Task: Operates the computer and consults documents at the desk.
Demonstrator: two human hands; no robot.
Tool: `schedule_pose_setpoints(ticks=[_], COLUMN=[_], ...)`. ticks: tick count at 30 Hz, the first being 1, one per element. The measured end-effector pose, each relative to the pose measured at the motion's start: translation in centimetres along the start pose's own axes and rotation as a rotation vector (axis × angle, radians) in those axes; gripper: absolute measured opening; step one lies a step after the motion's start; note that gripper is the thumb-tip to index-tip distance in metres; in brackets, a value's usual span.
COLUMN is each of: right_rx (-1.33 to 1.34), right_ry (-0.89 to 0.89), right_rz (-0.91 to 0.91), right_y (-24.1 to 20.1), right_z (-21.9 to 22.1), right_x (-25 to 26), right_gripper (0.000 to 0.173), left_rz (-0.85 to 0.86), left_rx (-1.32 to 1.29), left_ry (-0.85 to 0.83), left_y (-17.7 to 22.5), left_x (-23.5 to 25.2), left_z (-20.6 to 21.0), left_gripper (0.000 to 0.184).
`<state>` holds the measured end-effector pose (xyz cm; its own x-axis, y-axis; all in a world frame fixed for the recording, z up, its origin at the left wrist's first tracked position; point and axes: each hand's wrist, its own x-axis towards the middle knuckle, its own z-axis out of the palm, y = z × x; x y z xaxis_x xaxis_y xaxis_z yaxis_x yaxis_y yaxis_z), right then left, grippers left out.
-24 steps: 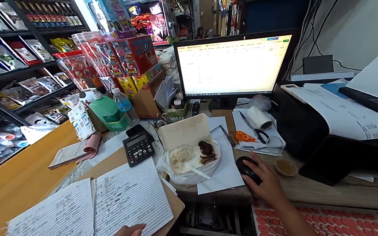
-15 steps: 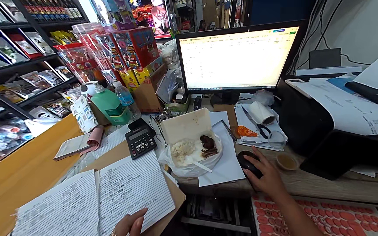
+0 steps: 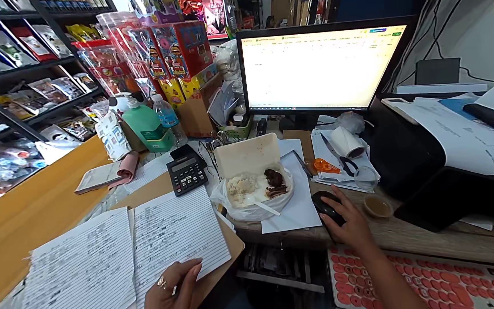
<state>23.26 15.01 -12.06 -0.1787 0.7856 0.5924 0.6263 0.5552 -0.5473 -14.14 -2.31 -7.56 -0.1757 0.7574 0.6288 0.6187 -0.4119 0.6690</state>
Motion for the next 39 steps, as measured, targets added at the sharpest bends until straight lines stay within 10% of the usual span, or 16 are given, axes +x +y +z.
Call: schedule_pose_setpoints(ticks=[39], right_rx=[-0.015], right_ry=[-0.007], right_rz=[0.056], right_y=[-0.41], right_z=[-0.26], right_x=[0.39], right_gripper=[0.045], left_rz=[0.012], left_rx=[0.058], left_ry=[-0.047], left_y=[0.38], left_x=[0.05], left_z=[0.10], left_gripper=[0.027])
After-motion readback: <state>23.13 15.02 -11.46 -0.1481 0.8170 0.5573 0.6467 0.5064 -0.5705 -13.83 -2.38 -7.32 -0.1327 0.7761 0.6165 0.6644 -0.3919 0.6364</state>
